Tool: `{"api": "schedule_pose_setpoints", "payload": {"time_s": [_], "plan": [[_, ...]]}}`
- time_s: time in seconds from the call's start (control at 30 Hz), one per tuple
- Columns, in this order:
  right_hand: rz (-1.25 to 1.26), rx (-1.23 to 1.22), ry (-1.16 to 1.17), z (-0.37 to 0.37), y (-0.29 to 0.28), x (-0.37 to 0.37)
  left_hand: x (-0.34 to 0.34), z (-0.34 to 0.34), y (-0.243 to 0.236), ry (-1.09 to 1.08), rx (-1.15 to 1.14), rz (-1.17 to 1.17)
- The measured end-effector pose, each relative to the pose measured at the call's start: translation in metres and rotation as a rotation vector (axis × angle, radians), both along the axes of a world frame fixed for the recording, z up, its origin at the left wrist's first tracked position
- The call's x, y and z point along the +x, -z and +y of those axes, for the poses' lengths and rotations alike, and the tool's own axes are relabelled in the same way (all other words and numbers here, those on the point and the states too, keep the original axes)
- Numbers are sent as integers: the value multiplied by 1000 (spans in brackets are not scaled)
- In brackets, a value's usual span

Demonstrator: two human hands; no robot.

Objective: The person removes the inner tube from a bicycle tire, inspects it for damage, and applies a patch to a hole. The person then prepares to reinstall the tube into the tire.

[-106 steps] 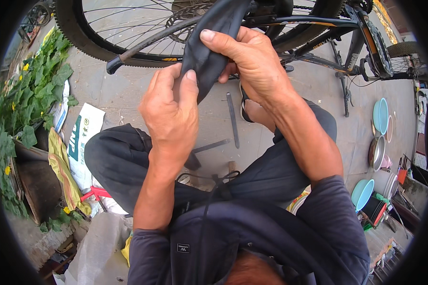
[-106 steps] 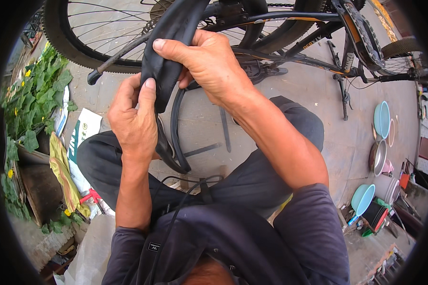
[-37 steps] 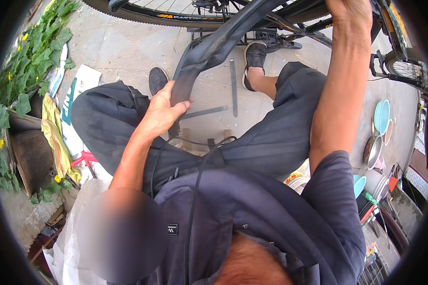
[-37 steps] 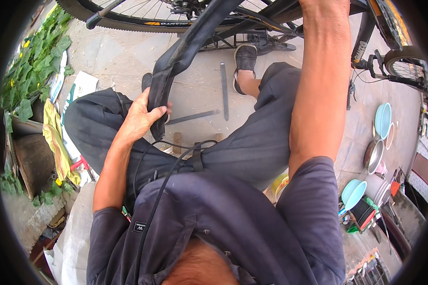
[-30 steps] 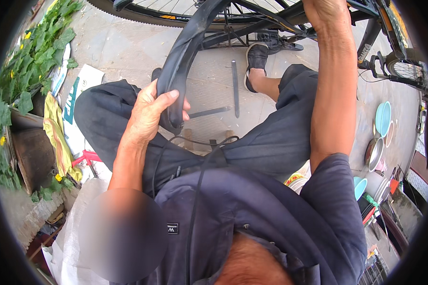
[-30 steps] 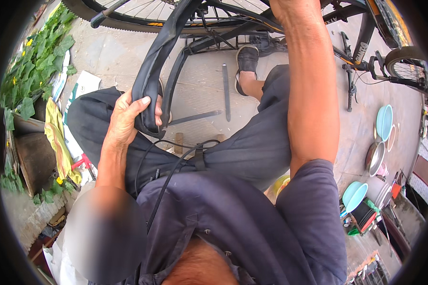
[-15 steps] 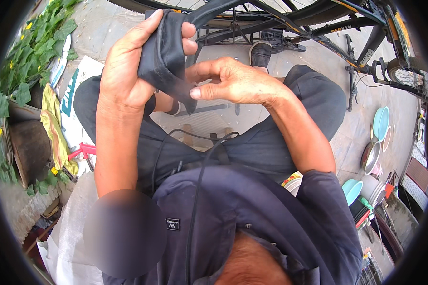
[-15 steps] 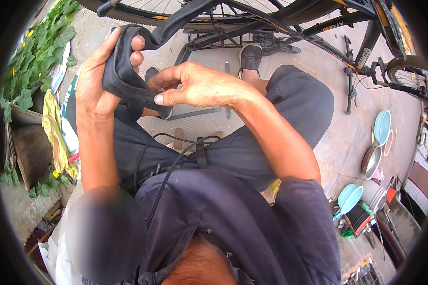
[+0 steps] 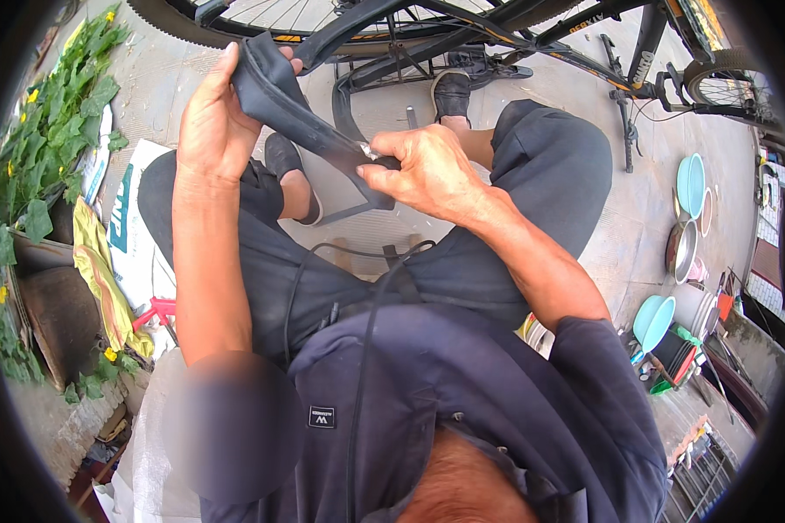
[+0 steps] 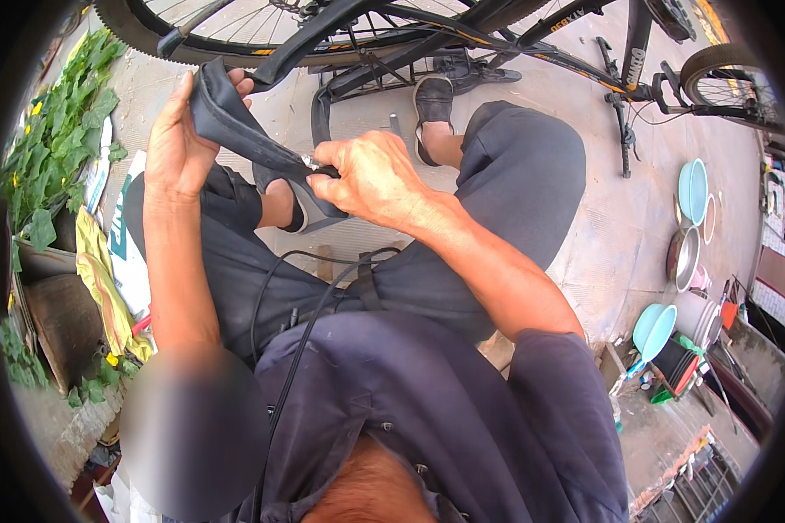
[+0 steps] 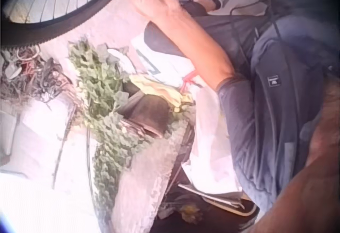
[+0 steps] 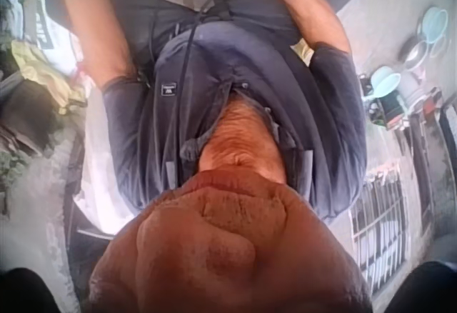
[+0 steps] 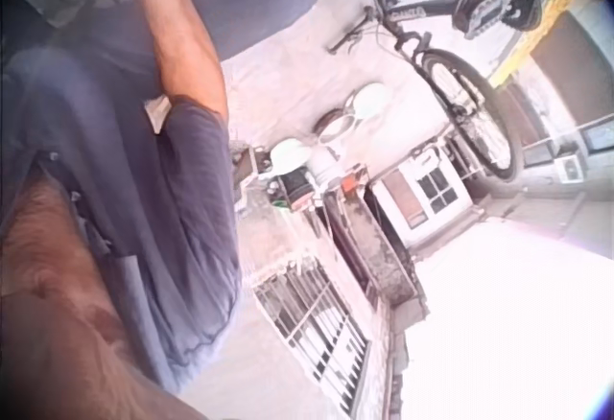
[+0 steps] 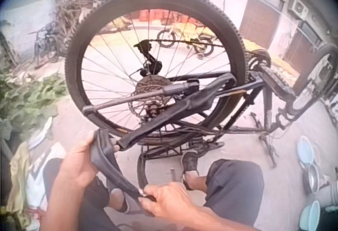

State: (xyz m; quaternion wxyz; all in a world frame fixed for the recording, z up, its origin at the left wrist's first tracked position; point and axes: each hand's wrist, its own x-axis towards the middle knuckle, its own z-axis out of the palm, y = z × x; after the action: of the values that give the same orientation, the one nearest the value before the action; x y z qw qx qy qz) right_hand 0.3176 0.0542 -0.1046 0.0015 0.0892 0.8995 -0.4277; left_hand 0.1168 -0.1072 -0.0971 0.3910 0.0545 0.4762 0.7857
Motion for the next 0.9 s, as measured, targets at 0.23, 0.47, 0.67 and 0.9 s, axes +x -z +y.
{"api": "schedule_pose_setpoints", "payload": {"time_s": [0.23, 0.47, 0.67, 0.9], "plan": [[420, 359, 364, -31, 16, 11, 100, -5, 8, 54, -618, 439], [297, 578, 384, -61, 19, 34, 102, 15, 7, 314, -587, 333], [292, 664, 490, -72, 1, 47, 94, 26, 20, 450, -514, 534], [527, 390, 522, -70, -37, 40, 104, 24, -29, 177, -81, 546]]}}
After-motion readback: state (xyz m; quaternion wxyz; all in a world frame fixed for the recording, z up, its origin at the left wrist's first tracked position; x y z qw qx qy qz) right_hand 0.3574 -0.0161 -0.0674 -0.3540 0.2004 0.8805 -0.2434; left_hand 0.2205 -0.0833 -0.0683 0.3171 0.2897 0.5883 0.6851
